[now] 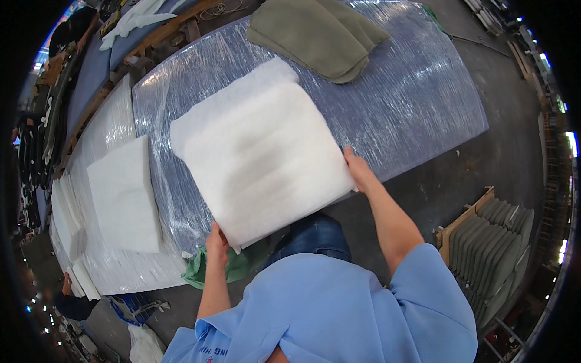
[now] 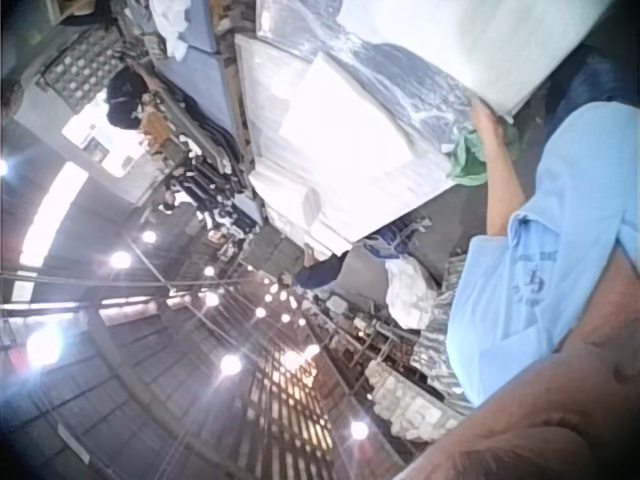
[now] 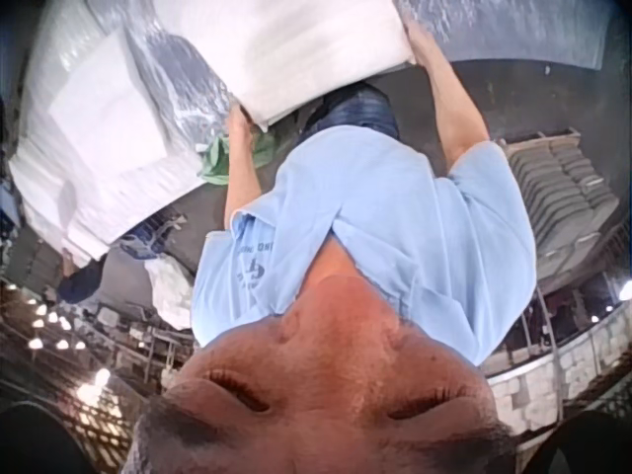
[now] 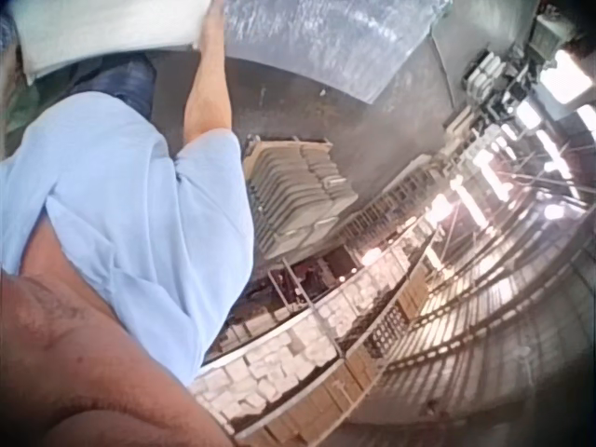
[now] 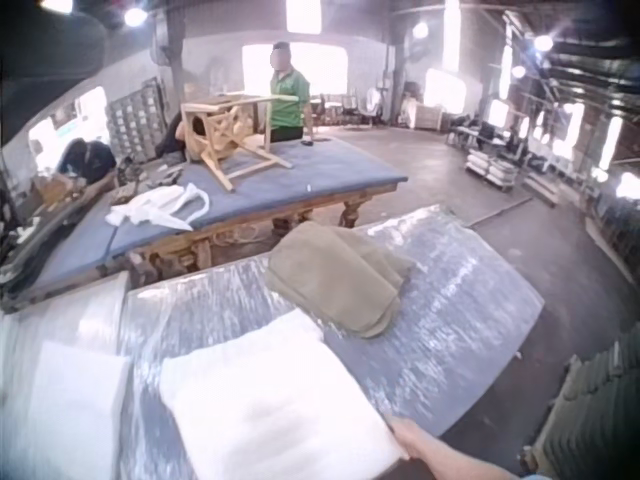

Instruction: The person wraps rectangular white foam pads in clear plastic wrap on a workbench. They smooth the wrap, fold edges, and roll the wrapped pad into a cylinder. The person repeats this process with multiple foam pads.

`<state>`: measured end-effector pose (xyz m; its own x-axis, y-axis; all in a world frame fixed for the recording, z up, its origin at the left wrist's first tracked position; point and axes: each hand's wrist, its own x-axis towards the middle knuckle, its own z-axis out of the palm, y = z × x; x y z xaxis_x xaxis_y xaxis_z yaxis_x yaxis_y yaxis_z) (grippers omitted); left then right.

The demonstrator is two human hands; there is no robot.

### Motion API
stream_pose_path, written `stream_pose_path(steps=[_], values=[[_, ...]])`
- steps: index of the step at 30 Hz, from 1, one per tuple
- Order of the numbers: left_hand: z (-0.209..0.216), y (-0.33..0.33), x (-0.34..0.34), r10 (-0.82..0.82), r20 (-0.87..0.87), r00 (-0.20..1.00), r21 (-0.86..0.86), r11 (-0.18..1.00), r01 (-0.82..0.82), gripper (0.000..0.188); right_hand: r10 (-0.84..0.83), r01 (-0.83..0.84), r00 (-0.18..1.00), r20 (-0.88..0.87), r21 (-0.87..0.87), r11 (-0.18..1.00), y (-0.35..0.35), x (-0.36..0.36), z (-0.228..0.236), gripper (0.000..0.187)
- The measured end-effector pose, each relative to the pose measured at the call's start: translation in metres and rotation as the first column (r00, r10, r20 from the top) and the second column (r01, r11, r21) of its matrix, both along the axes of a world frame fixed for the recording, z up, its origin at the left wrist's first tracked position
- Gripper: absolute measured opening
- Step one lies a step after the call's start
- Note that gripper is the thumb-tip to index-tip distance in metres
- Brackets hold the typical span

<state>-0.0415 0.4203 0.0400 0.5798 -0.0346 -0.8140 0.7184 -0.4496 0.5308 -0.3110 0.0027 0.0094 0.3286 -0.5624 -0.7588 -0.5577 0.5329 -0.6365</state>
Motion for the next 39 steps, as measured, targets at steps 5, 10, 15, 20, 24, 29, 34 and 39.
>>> stream_pose_path(steps=[5,10,15,20,24,29,34,39], values=[[0.020,0.032,-0.009,-0.105,0.040,0.994,0.080,0.992,0.102,0.071,-0.074,0.065,0.994,-0.086,-0.099,0.993,0.002,-0.021,0.051,0.081],[0.008,0.012,-0.034,-0.122,0.029,0.992,0.107,0.987,0.118,0.063,0.070,-0.132,0.955,-0.287,-0.205,0.970,0.041,-0.012,0.027,0.076],[0.012,0.018,-0.028,-0.032,-0.032,0.999,-0.008,0.999,0.031,0.065,0.125,-0.147,0.968,-0.218,-0.088,0.985,-0.001,-0.028,0.006,0.079],[0.014,0.023,-0.034,-0.230,-0.039,0.973,0.185,0.955,0.233,0.069,0.151,-0.232,0.946,-0.287,-0.277,0.932,0.024,-0.013,0.029,0.077],[0.021,0.020,-0.020,-0.541,0.142,0.829,0.318,0.818,0.480,0.063,0.293,-0.435,0.858,-0.422,-0.292,0.852,0.022,0.002,0.041,0.069],[0.027,-0.043,-0.044,-0.788,0.572,0.226,0.668,0.609,0.428,0.071,0.402,-0.681,0.674,-0.620,-0.733,0.011,0.080,0.065,0.035,0.076],[0.014,-0.097,-0.094,-0.830,0.557,0.016,0.633,0.436,0.640,0.072,0.721,-0.673,0.412,-0.556,-0.720,-0.170,0.111,0.104,0.036,0.075],[0.016,-0.101,-0.081,-0.815,0.574,0.078,0.577,0.471,0.667,0.068,0.782,-0.609,0.354,-0.513,-0.761,-0.224,0.084,0.135,0.042,0.069]])
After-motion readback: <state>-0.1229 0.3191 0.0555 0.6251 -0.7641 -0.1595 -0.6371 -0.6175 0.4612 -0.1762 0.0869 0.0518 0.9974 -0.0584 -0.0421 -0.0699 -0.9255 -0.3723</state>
